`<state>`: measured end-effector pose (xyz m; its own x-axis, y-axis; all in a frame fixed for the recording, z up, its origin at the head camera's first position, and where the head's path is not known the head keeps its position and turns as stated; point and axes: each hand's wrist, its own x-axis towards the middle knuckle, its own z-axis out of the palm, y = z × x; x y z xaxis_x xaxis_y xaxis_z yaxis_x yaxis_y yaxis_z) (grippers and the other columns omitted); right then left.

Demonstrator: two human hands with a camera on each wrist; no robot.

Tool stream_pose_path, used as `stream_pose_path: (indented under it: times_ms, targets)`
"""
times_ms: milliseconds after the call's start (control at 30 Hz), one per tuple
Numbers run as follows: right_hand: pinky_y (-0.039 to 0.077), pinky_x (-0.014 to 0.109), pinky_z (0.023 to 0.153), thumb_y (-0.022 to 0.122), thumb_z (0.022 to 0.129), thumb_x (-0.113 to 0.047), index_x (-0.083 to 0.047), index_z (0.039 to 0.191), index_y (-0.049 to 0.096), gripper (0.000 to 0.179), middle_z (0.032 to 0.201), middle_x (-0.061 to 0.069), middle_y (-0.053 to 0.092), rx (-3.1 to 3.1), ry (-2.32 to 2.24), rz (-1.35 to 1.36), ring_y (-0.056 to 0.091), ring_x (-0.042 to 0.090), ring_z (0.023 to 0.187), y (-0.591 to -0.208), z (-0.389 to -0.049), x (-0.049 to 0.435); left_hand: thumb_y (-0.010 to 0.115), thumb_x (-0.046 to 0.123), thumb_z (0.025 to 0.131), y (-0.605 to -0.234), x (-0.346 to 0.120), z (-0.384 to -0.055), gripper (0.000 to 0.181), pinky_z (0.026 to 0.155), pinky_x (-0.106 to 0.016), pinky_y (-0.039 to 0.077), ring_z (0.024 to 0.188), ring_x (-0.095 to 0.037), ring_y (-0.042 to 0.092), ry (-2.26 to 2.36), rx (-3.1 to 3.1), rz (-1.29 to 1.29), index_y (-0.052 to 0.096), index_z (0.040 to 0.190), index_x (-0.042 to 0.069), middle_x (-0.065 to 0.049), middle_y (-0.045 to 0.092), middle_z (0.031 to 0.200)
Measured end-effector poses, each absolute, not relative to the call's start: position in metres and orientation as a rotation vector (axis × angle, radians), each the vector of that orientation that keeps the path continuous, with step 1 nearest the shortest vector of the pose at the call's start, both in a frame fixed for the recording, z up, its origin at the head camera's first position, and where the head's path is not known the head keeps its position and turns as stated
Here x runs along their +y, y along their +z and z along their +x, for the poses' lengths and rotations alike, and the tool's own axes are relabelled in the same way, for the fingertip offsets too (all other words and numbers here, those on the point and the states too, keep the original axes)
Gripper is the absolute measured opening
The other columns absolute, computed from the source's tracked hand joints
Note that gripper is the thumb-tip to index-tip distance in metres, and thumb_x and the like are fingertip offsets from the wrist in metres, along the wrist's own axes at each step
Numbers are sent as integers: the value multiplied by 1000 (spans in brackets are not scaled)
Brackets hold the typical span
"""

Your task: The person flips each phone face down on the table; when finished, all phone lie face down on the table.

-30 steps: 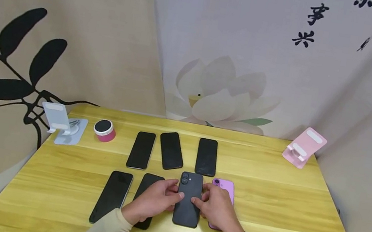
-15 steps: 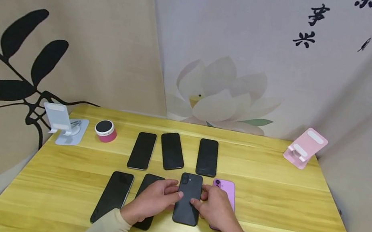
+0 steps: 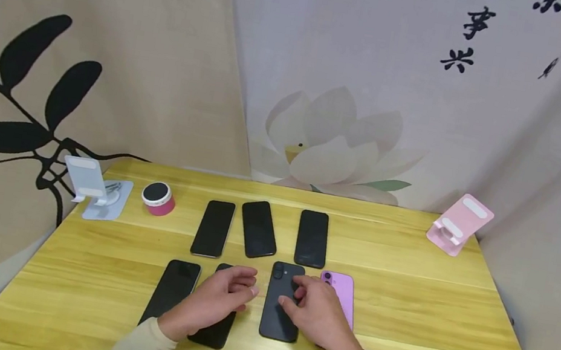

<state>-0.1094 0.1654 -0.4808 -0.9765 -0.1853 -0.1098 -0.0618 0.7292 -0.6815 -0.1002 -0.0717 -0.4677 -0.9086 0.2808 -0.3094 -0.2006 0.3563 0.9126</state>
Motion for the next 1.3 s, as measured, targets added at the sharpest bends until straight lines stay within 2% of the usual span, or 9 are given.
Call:
stream_pose_path:
  times_ms: [167, 367, 567, 700, 833, 1000, 1300]
  targets:
    - [52, 23, 69, 82, 93, -31, -3, 128, 73, 46, 94, -4, 69, 2716, -1149, -311, 60, 5, 76, -482, -112, 155, 69, 44, 102, -463, -96, -97, 60, 99, -49, 59, 123, -27, 65, 1512, 2354, 16, 58, 147, 7, -12, 64, 142]
    - [55, 24, 73, 77, 98, -30, 0, 131, 70, 45, 96, -5, 70, 2639, -1191, -453, 65, 4, 80, -480, -117, 137, 68, 41, 103, -461, -119, -94, 54, 102, -53, 56, 125, -28, 63, 1456, 2442, -55, 60, 146, 9, -12, 64, 142]
    - [59, 26, 75, 74, 100, -30, 3, 135, 67, 48, 104, 4, 76, 2537, -1225, -581, 71, 6, 83, -480, -116, 114, 69, 45, 102, -462, -130, -91, 60, 103, -56, 56, 129, -32, 63, 1384, 2442, -84, 59, 148, 8, -15, 63, 145]
    - [61, 30, 81, 72, 101, -34, 2, 140, 63, 53, 124, 13, 75, 2465, -1249, -573, 75, 10, 92, -481, -115, 101, 68, 49, 102, -460, -136, -90, 69, 102, -55, 57, 131, -36, 65, 1339, 2399, -70, 54, 153, 4, -20, 61, 149]
    - [62, 31, 84, 71, 101, -36, 3, 144, 59, 59, 138, 17, 69, 2407, -1293, -531, 77, 13, 97, -482, -113, 95, 67, 51, 102, -457, -138, -90, 75, 102, -54, 58, 130, -38, 65, 1340, 2356, -51, 50, 154, 0, -24, 59, 150]
    - [61, 31, 84, 71, 101, -33, 4, 145, 57, 59, 139, 19, 69, 2357, -1355, -491, 77, 14, 97, -483, -109, 93, 66, 48, 103, -457, -138, -90, 74, 102, -53, 58, 129, -38, 65, 1396, 2332, -88, 49, 154, -3, -26, 59, 148]
    - [64, 38, 89, 72, 101, -32, 2, 141, 63, 54, 140, 19, 69, 2376, -1368, -474, 78, 22, 105, -480, -103, 95, 65, 36, 106, -462, -136, -91, 69, 102, -53, 58, 131, -38, 64, 1541, 2272, -131, 45, 155, -7, -27, 58, 147]
